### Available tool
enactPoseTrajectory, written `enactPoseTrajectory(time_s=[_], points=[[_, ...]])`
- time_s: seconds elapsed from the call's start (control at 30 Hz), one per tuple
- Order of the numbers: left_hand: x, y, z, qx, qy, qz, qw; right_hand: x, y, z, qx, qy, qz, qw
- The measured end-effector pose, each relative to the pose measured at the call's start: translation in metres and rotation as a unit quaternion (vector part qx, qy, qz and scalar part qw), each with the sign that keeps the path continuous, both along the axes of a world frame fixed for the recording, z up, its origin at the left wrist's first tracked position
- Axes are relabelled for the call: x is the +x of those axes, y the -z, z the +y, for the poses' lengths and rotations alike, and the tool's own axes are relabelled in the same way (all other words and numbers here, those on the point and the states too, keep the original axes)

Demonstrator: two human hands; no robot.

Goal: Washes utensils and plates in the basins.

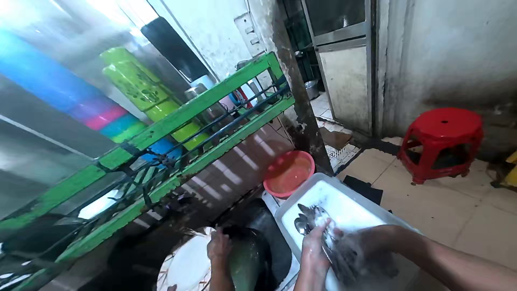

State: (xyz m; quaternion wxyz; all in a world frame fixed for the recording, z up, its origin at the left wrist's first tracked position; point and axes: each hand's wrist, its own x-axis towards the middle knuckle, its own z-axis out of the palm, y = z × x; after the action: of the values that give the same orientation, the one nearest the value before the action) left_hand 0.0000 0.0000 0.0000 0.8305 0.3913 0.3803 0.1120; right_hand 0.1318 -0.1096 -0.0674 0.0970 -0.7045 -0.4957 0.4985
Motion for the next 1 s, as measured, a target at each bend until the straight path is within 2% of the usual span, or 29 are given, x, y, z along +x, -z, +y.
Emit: enactPoseTrajectory(time_s=[0.03, 0.07, 0.1, 0.17, 0.23, 0.3, 0.4, 0.53, 0.6, 0.67, 0.77, 0.87, 0.93, 1.0], points=[[0.006, 0.042, 0.014, -0.026, -0.049, -0.053, 0.997, 0.003, -0.002, -0.006, -0.013, -0.009, -0.010, 1.000], [0.011, 0.064, 0.021, -0.043, -0.075, -0.074, 0.993, 0.007, -0.004, -0.012, 0.008, -0.009, -0.007, 1.000], [0.014, 0.072, 0.024, -0.050, -0.091, -0.073, 0.992, 0.013, -0.008, -0.017, 0.043, 0.015, -0.003, 0.999], [0.014, 0.073, 0.023, -0.042, -0.076, -0.045, 0.995, 0.025, -0.024, -0.021, 0.107, 0.130, 0.007, 0.986], [0.012, 0.068, 0.015, -0.008, -0.022, -0.002, 1.000, 0.027, -0.042, -0.014, 0.158, 0.247, 0.004, 0.956], [0.010, 0.065, 0.007, 0.025, 0.032, 0.037, 0.998, 0.021, -0.057, -0.004, 0.204, 0.275, 0.004, 0.939], [0.005, 0.064, 0.003, 0.040, 0.073, 0.049, 0.995, 0.018, -0.051, 0.008, 0.219, 0.267, -0.027, 0.938], [0.006, 0.066, 0.001, 0.066, -0.006, 0.044, 0.997, 0.016, -0.029, 0.011, 0.238, 0.395, 0.014, 0.887], [0.008, 0.068, 0.000, 0.111, -0.030, 0.069, 0.991, 0.004, -0.022, 0.012, 0.246, 0.374, 0.062, 0.892], [0.006, 0.070, -0.002, 0.165, -0.030, 0.104, 0.980, -0.005, -0.015, 0.016, 0.238, 0.317, 0.077, 0.915], [0.000, 0.069, -0.004, 0.197, -0.003, 0.140, 0.970, 0.005, -0.019, 0.022, 0.232, 0.286, -0.040, 0.929], [0.000, 0.066, -0.008, 0.176, -0.018, 0.141, 0.974, 0.011, -0.008, 0.031, 0.282, 0.314, -0.120, 0.899], [0.000, 0.066, -0.008, 0.157, -0.036, 0.122, 0.979, 0.001, -0.005, 0.029, 0.298, 0.300, -0.073, 0.903], [-0.003, 0.064, -0.007, 0.155, -0.042, 0.113, 0.981, -0.009, -0.008, 0.023, 0.256, 0.247, 0.000, 0.934]])
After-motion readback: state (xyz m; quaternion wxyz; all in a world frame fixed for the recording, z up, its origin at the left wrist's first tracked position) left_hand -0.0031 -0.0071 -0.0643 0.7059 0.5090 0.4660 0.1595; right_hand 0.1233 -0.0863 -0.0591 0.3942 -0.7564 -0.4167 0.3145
